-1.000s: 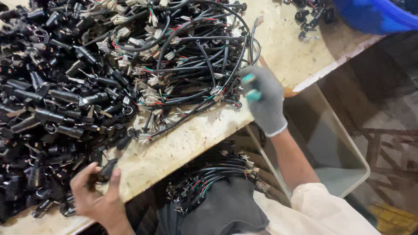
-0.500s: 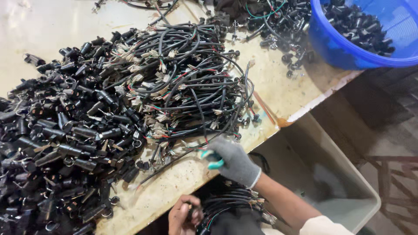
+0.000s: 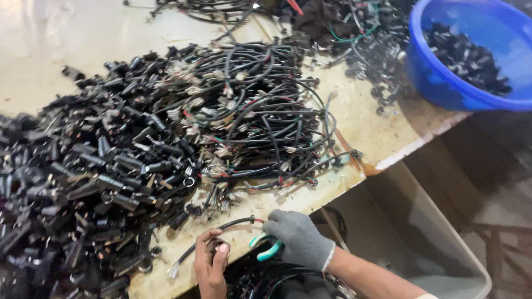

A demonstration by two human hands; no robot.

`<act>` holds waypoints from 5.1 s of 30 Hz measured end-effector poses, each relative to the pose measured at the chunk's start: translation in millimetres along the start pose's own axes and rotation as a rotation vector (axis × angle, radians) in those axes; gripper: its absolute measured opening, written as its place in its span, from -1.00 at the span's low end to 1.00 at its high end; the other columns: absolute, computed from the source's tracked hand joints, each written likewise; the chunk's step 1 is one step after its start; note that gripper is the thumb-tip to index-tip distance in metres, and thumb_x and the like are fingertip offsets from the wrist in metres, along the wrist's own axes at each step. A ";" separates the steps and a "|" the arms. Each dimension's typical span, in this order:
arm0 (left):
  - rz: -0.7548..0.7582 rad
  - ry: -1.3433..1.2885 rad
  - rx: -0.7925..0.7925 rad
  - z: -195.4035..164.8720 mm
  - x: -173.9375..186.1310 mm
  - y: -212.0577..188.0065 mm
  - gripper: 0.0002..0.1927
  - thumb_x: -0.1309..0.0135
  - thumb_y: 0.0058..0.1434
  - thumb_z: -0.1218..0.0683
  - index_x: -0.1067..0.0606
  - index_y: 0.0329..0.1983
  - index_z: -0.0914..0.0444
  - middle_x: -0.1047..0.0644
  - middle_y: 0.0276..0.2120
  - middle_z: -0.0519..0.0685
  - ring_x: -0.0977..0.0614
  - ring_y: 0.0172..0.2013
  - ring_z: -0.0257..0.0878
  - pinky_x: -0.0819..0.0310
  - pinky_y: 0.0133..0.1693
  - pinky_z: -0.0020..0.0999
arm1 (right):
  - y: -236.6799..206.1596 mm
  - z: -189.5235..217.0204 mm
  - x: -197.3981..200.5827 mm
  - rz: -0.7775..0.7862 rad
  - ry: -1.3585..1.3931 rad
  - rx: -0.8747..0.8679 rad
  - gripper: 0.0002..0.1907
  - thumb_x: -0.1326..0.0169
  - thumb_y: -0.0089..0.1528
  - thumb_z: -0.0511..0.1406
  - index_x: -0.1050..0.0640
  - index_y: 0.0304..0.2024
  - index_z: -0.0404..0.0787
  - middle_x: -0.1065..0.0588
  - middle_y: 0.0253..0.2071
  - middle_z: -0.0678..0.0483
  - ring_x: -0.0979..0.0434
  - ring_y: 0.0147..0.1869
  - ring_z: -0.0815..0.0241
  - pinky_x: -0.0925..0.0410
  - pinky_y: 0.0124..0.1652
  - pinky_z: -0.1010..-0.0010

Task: The person uses pliers to cut the black plastic housing off the ends of numerous wire harnesses. They pick up a harness, cut the housing, and drop the piece onto a pile on the table.

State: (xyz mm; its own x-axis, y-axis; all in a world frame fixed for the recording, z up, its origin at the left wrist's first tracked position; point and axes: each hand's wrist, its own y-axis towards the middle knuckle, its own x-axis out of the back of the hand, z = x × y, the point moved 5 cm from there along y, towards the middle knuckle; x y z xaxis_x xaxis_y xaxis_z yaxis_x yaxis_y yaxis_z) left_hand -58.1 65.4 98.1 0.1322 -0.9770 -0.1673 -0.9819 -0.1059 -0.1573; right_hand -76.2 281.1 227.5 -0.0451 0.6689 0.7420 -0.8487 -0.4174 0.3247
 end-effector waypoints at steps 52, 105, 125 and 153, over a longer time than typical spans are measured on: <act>0.223 0.262 -0.084 0.9 -63.1 -49.8 -0.68 -0.10 0.26 0.12 -0.49 0.02 0.40 -0.59 -0.29 0.01 -0.57 -0.33 -0.31 -0.49 -0.24 -0.42 | -34.1 21.5 12.9 -0.289 0.519 -0.096 -0.73 -0.21 0.23 -0.40 -0.51 -0.03 -0.14 -0.56 -0.26 0.03 -0.63 -0.21 0.08 -0.47 -0.18 0.37; 0.361 1.067 -0.312 -75.7 -37.5 -39.5 -0.71 -0.19 0.24 0.05 -0.60 0.04 0.08 -0.63 -0.30 0.00 -0.65 -0.36 -0.10 -0.52 -0.27 -0.25 | -74.1 -157.2 96.4 -0.410 -0.194 -0.520 -0.74 -0.28 0.25 -0.30 -0.53 -0.06 -0.21 -0.57 -0.19 -0.13 -0.61 -0.13 -0.18 -0.46 -0.14 0.21; -0.150 1.221 -0.568 -91.2 13.4 18.4 -0.73 -0.17 0.33 0.15 -0.49 0.06 0.30 -0.48 -0.02 0.14 -0.51 0.01 0.12 -0.41 0.05 -0.01 | -51.0 -111.6 40.3 -0.143 -0.557 -0.385 -0.65 -0.30 0.26 -0.22 -0.49 -0.04 -0.25 -0.49 -0.26 -0.12 -0.56 -0.23 -0.18 -0.39 -0.30 0.08; 0.118 -0.269 -0.182 -46.6 -14.4 -25.3 -0.39 -0.54 -0.15 -0.08 -0.41 -0.18 0.16 -0.56 -0.30 -0.08 -0.62 -0.28 -0.31 -0.55 -0.24 -0.37 | -43.0 -93.8 16.6 -0.142 -0.415 -0.398 -0.76 -0.24 0.21 -0.35 -0.48 -0.12 -0.25 -0.46 -0.27 -0.10 -0.53 -0.22 -0.15 -0.38 -0.28 0.10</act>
State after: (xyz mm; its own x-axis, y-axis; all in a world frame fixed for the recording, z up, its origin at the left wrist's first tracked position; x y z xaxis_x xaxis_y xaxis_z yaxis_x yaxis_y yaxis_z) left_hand -41.5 73.6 149.8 0.0234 -0.9034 -0.4282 -0.9974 -0.0500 0.0511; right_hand -89.9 367.7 170.9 0.2249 0.3716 0.9007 -0.9675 -0.0247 0.2518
